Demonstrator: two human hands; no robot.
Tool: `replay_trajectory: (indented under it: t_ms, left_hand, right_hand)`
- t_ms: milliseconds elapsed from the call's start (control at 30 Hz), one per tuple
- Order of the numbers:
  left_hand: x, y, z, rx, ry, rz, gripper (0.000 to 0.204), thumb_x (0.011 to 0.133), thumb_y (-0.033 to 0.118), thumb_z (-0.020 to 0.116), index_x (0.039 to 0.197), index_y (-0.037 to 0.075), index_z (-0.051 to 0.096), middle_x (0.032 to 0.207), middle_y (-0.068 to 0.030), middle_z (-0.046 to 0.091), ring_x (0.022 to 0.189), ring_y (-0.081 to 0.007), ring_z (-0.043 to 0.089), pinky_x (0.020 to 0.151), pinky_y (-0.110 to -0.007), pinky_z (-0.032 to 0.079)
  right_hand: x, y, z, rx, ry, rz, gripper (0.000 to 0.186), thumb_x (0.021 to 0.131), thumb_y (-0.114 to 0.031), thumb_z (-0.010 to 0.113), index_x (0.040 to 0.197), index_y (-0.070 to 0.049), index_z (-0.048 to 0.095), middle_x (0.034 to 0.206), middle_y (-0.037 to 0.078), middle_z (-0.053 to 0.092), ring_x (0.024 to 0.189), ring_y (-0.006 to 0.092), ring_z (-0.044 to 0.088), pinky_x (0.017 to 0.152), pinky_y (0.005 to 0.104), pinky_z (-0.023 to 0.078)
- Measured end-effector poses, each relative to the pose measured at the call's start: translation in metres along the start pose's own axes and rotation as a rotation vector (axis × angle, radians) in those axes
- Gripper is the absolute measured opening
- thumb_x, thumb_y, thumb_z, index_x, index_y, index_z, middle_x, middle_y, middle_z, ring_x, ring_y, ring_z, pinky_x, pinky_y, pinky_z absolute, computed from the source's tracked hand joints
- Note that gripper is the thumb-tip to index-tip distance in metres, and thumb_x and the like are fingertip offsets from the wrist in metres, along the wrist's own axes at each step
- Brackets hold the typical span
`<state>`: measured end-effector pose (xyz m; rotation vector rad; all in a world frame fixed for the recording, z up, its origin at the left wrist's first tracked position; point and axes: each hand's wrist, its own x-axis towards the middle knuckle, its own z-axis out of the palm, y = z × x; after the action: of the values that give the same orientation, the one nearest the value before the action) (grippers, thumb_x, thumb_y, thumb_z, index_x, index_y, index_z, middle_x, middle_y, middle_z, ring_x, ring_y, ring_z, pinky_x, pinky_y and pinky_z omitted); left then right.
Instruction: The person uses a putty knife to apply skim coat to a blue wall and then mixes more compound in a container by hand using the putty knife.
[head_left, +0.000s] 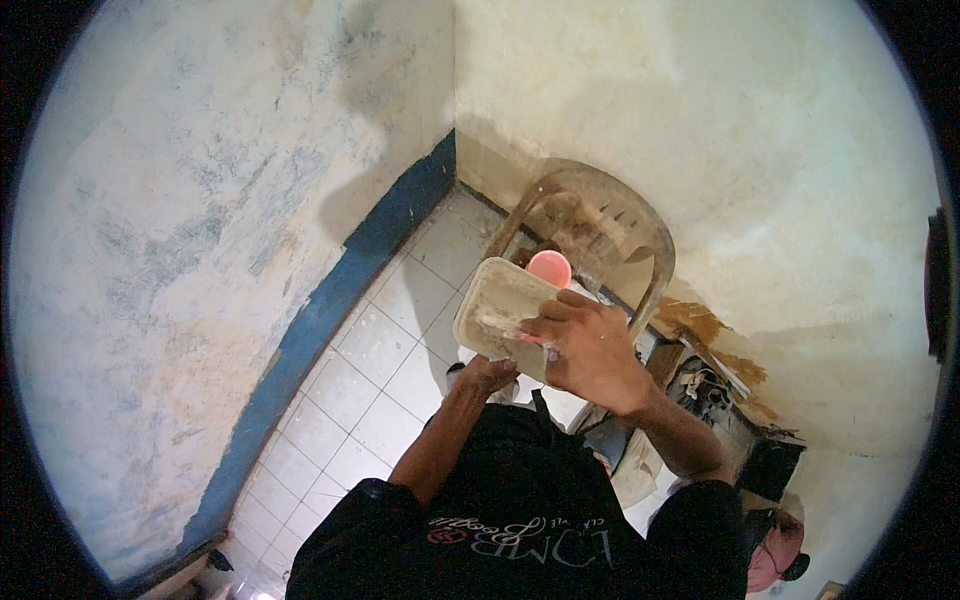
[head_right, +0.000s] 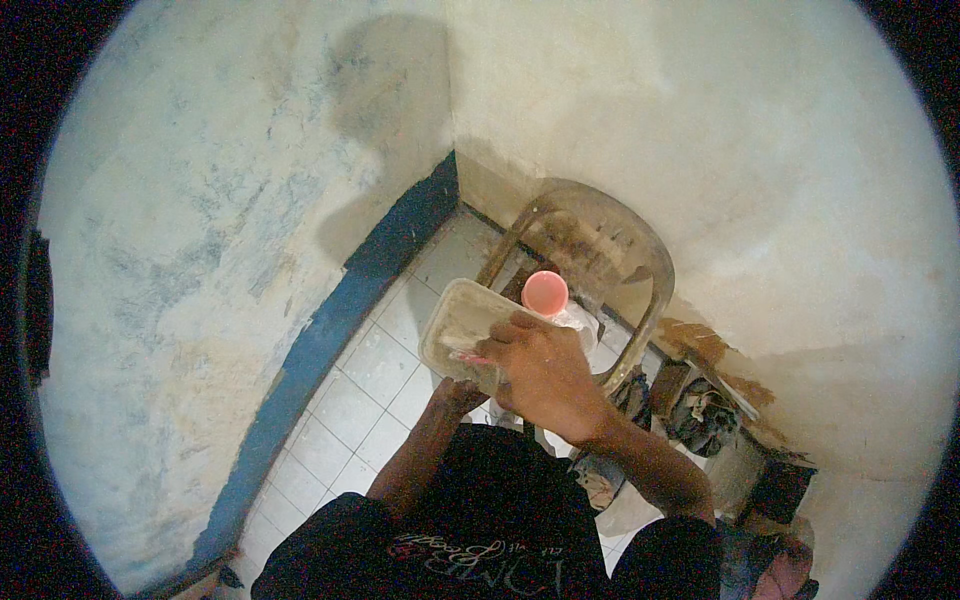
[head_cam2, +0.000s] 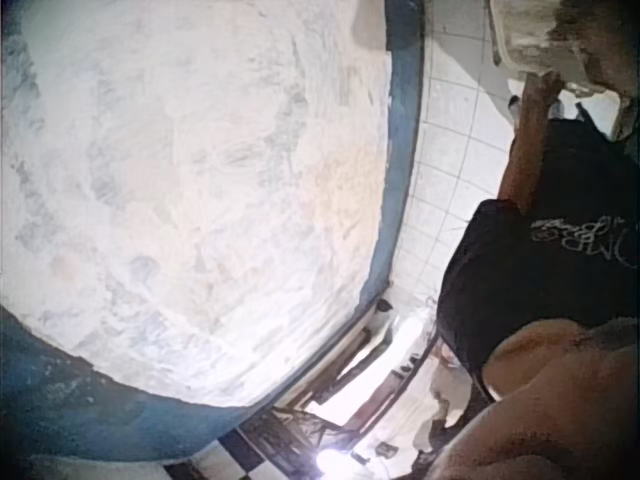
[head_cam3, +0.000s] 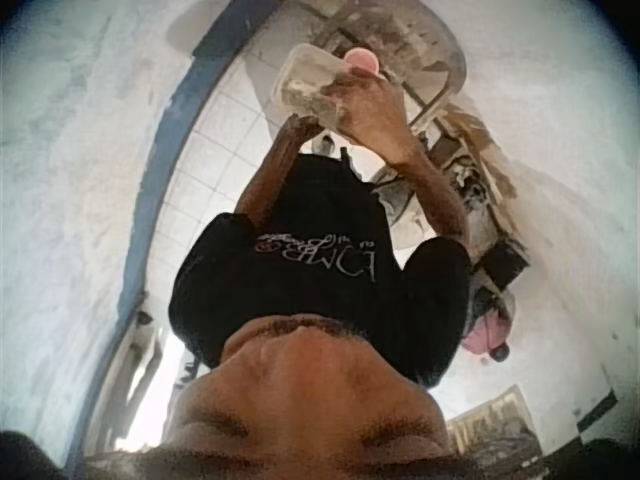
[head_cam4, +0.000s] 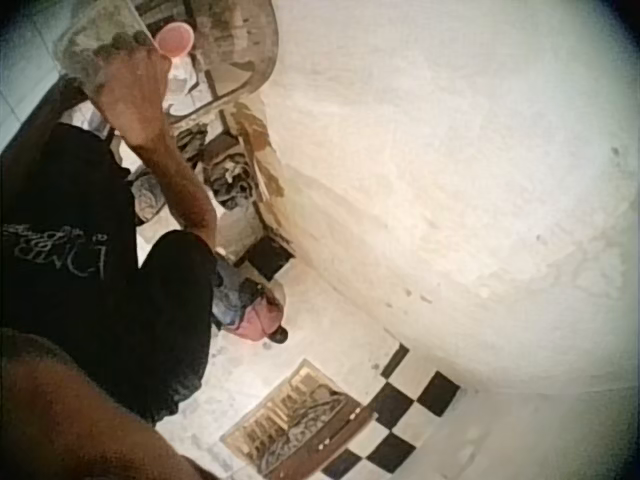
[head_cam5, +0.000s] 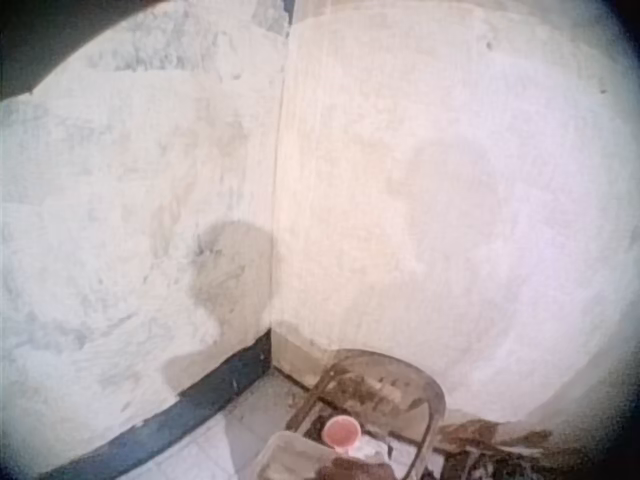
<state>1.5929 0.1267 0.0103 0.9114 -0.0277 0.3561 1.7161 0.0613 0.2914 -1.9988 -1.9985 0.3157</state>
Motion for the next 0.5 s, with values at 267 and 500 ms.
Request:
replay_trajectory:
  t_ms: [267,500]
  left_hand:
    - [0.002,0.018,0.019,-0.474,0.084,-0.083,0.047,0.090,0.035,0.053,0.130,0.013,0.042,0.131,-0.0096,0.046,0.125,-0.0222,0.039,0.110,-0.042,0.026]
    - [0.004,-0.002,0.000,-0.122,0.093,-0.031,0.057,0.086,0.033,0.058,0.135,0.014,0.037,0.135,-0.0084,0.043,0.127,-0.0235,0.038,0.110,-0.043,0.026]
  right_hand:
    - [0.002,0.009,-0.002,-0.071,-0.221,0.042,0.038,0.056,-0.014,0.067,0.093,-0.012,0.069,0.084,0.003,0.059,0.088,0.0240,0.059,0.068,0.0389,0.049]
    - [0.002,0.016,0.015,0.084,0.054,0.059,0.043,0.054,-0.008,0.063,0.097,-0.011,0.068,0.089,0.009,0.062,0.086,0.0290,0.060,0.071,0.0404,0.050]
